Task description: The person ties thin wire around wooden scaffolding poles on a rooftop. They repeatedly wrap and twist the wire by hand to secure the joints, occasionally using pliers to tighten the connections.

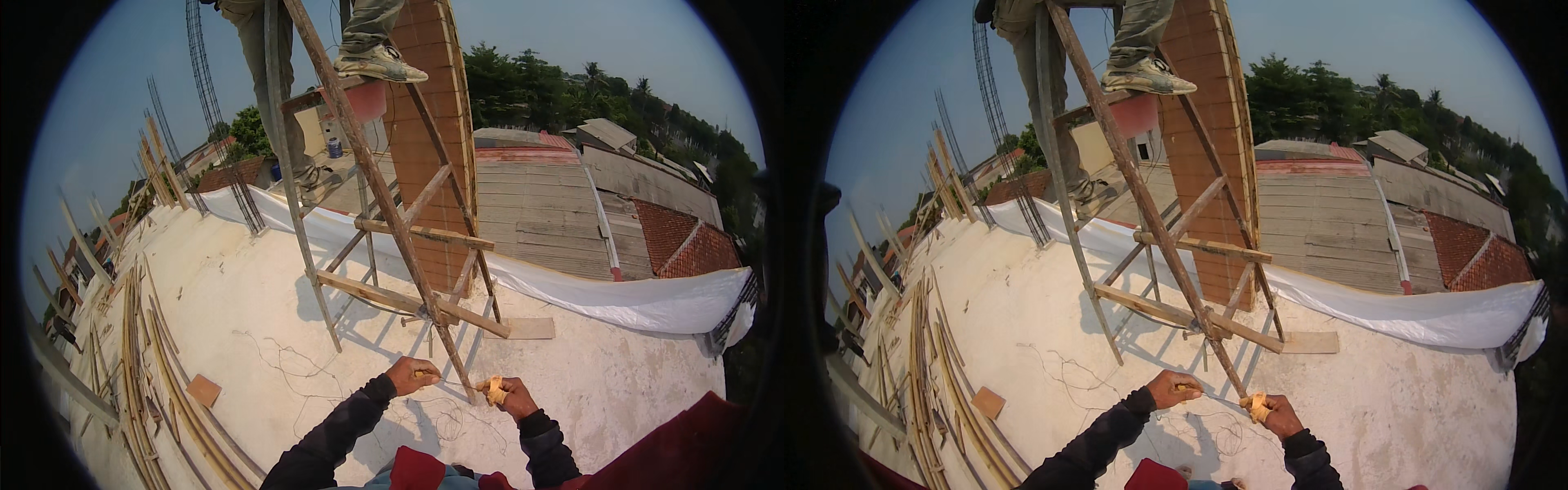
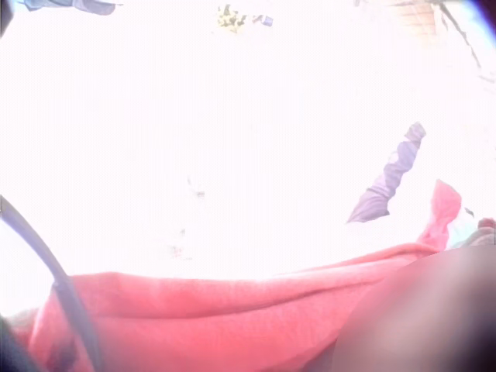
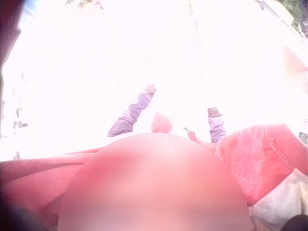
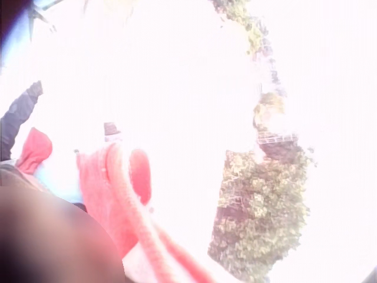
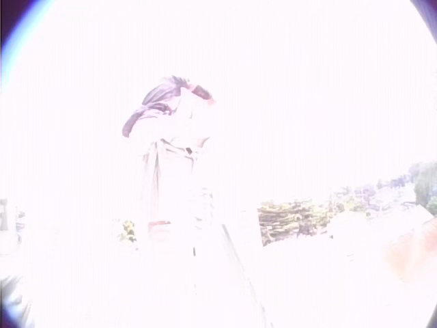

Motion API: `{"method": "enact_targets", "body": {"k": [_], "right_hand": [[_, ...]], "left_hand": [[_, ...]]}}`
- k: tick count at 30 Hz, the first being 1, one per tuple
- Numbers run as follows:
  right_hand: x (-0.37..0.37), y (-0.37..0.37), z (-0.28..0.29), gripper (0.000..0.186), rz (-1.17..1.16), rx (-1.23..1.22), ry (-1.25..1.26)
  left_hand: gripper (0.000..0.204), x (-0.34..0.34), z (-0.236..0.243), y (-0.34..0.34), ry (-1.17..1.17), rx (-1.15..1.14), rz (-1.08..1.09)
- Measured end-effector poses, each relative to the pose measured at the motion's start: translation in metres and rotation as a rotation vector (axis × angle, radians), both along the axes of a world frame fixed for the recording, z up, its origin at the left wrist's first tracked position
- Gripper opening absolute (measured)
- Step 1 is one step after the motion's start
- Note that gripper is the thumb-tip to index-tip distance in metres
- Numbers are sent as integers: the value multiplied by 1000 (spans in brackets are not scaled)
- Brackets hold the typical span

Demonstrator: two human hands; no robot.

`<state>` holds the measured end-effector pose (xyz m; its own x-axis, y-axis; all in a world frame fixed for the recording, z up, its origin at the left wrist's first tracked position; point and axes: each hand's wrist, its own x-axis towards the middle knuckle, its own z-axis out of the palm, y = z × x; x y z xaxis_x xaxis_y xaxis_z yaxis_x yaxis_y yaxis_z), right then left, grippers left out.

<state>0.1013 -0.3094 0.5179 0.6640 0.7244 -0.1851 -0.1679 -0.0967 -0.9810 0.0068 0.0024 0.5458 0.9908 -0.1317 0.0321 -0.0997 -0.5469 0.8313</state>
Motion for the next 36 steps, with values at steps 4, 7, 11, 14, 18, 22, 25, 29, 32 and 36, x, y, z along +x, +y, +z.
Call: {"method": "enact_targets", "body": {"k": [4,7,11,14,18,22,25,29,32,36], "right_hand": [[11,7,-5,25,18,41,-115],[15,16,-15,24,37,98,-209],[15,36,-29,26,143,-75,-87],[13,66,-33,21,129,-27,-298],[30,111,-24,19,49,96,-194],[62,143,-12,16,-141,46,-431],[77,158,-11,15,-205,-6,-448],[83,169,-12,14,-250,-66,-484],[84,171,-14,15,-258,-66,-463],[90,172,-22,17,-262,-81,-494]], "left_hand": [[25,-1,-1,4,-50,-46,64],[24,-1,-9,6,-64,-71,116],[28,9,-18,20,-146,-49,125],[25,23,-20,32,-186,-30,100],[21,49,-20,47,-161,-32,146],[25,78,-14,81,-22,-250,164],[27,96,-11,101,-67,-151,123],[29,113,-15,113,-80,-215,128],[30,122,-22,120,-144,-206,104],[29,134,-39,126,-174,-211,120]]}}
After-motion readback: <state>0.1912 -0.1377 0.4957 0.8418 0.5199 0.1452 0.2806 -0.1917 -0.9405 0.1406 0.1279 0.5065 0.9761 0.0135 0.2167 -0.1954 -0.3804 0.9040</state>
